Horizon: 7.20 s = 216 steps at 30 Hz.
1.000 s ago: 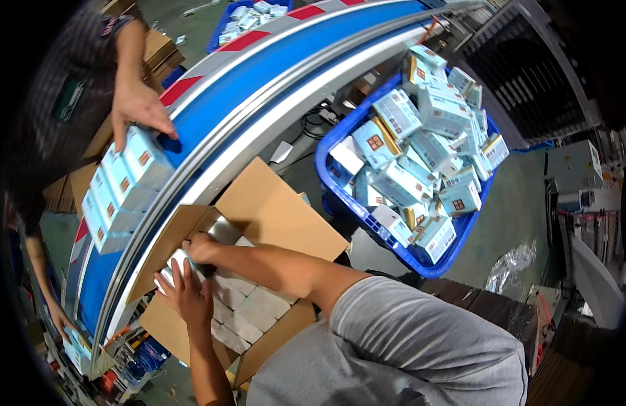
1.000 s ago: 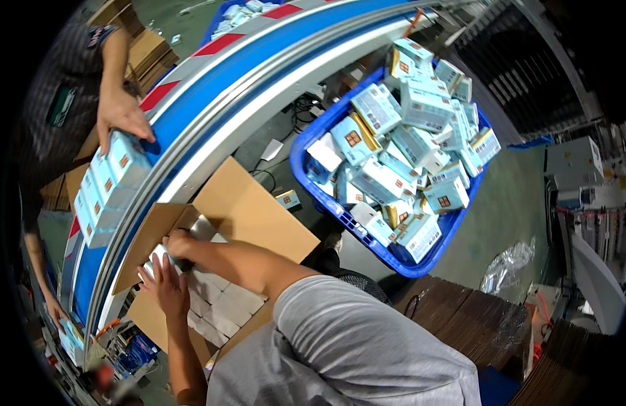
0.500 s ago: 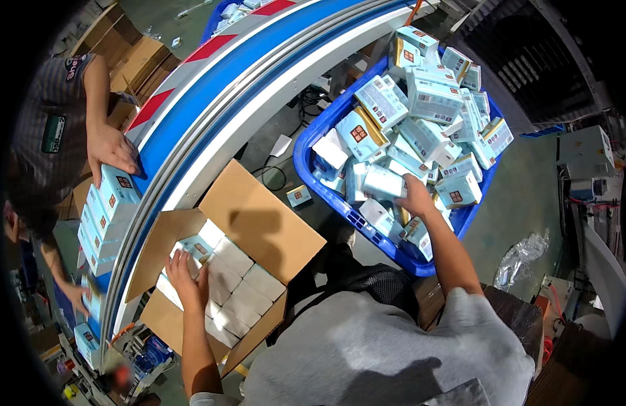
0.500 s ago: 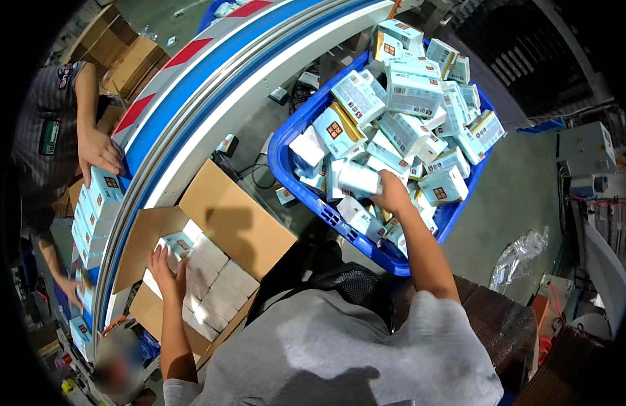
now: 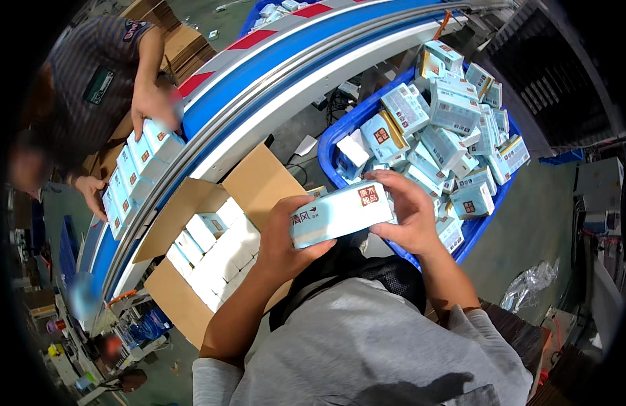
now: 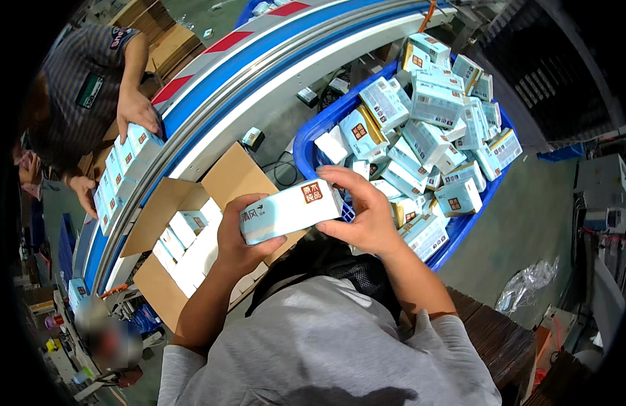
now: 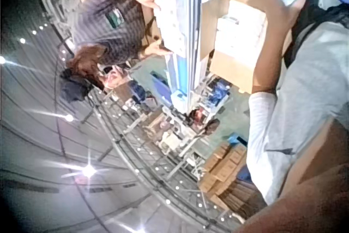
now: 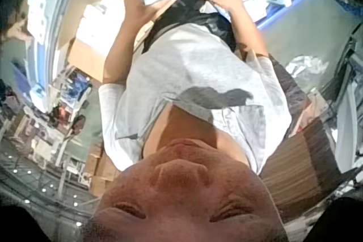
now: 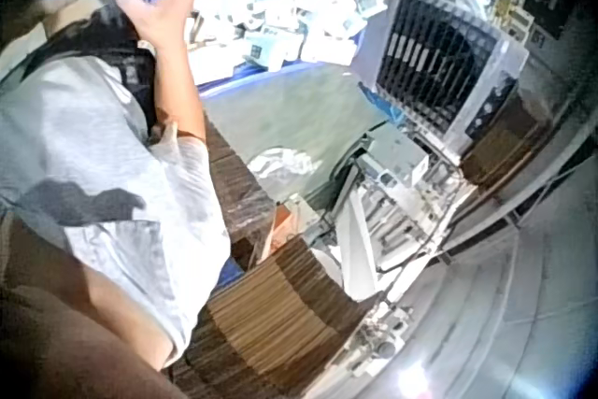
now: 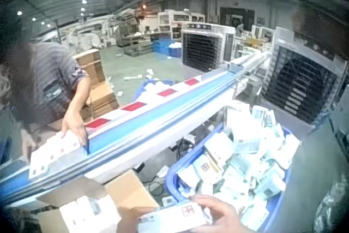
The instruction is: The person assembles a cardboard box and fills it with smaller white-and-blue packages from a conveyor belt, arranging them in multiple layers.
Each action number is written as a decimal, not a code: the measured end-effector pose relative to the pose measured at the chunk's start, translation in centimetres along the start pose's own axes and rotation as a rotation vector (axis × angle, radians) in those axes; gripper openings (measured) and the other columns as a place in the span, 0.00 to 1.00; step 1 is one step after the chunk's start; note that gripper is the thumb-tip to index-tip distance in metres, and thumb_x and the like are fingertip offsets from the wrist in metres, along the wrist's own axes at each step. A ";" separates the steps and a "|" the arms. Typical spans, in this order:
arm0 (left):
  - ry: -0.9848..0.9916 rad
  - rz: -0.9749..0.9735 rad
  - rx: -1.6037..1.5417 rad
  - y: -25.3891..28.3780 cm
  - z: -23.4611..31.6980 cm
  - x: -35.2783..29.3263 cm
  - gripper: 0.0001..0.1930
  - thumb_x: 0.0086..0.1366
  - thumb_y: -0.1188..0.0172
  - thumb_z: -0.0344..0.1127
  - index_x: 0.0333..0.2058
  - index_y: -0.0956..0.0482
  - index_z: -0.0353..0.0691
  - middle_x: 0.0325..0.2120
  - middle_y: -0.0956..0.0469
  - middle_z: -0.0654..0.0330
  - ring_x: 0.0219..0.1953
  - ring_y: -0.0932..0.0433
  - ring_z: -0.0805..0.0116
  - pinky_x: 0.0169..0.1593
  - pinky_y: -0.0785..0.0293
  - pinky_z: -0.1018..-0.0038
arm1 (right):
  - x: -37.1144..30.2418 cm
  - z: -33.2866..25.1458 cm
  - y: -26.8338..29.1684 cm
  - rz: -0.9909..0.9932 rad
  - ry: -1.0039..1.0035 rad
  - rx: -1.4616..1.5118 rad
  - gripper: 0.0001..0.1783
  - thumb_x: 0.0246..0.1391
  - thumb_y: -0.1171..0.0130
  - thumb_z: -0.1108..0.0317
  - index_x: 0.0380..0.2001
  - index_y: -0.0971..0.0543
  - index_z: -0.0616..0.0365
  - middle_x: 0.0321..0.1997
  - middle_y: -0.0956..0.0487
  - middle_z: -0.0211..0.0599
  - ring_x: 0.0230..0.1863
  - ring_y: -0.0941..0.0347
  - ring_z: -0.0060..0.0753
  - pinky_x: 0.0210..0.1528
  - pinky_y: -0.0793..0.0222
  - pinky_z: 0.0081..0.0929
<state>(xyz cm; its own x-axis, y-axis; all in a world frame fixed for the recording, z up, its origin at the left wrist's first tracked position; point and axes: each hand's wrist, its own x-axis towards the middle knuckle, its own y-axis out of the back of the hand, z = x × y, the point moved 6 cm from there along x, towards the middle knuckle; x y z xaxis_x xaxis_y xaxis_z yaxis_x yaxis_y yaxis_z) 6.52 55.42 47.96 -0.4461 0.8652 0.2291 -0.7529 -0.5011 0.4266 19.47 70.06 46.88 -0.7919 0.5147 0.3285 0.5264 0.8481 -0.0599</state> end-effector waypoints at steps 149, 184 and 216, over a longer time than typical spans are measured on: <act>0.776 0.447 0.454 18.4 -13.5 -15.4 0.28 0.48 0.37 0.41 0.46 0.32 0.30 0.41 0.27 0.47 0.41 0.27 0.51 0.44 0.32 0.67 | -0.2 10.4 -24.2 -1.189 0.089 -0.423 0.41 0.43 0.41 0.55 0.60 0.46 0.48 0.63 0.47 0.43 0.65 0.57 0.49 0.61 0.57 0.49; 0.485 0.909 0.101 15.5 -20.2 -28.1 0.52 0.33 0.30 0.37 0.56 0.50 0.28 0.52 0.40 0.47 0.55 0.41 0.57 0.59 0.47 0.65 | 2.6 5.8 -30.4 -0.610 0.400 -1.092 0.27 0.39 0.43 0.62 0.46 0.33 0.57 0.50 0.33 0.40 0.55 0.40 0.39 0.57 0.51 0.44; 0.541 0.130 0.445 15.7 -7.3 -27.0 0.34 0.47 0.37 0.44 0.51 0.38 0.36 0.48 0.36 0.46 0.50 0.37 0.48 0.52 0.40 0.60 | 10.0 1.5 -22.7 -0.506 0.308 -1.499 0.37 0.38 0.37 0.57 0.53 0.37 0.51 0.55 0.36 0.40 0.52 0.36 0.44 0.48 0.38 0.39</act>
<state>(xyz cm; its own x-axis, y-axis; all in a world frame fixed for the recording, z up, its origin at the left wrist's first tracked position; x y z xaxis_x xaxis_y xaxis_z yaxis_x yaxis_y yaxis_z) 3.26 24.07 42.08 -0.7835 0.6107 -0.1146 -0.4593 -0.4451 0.7687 -0.91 56.14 50.10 -0.9781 0.0335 0.2054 0.2032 -0.0606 0.9773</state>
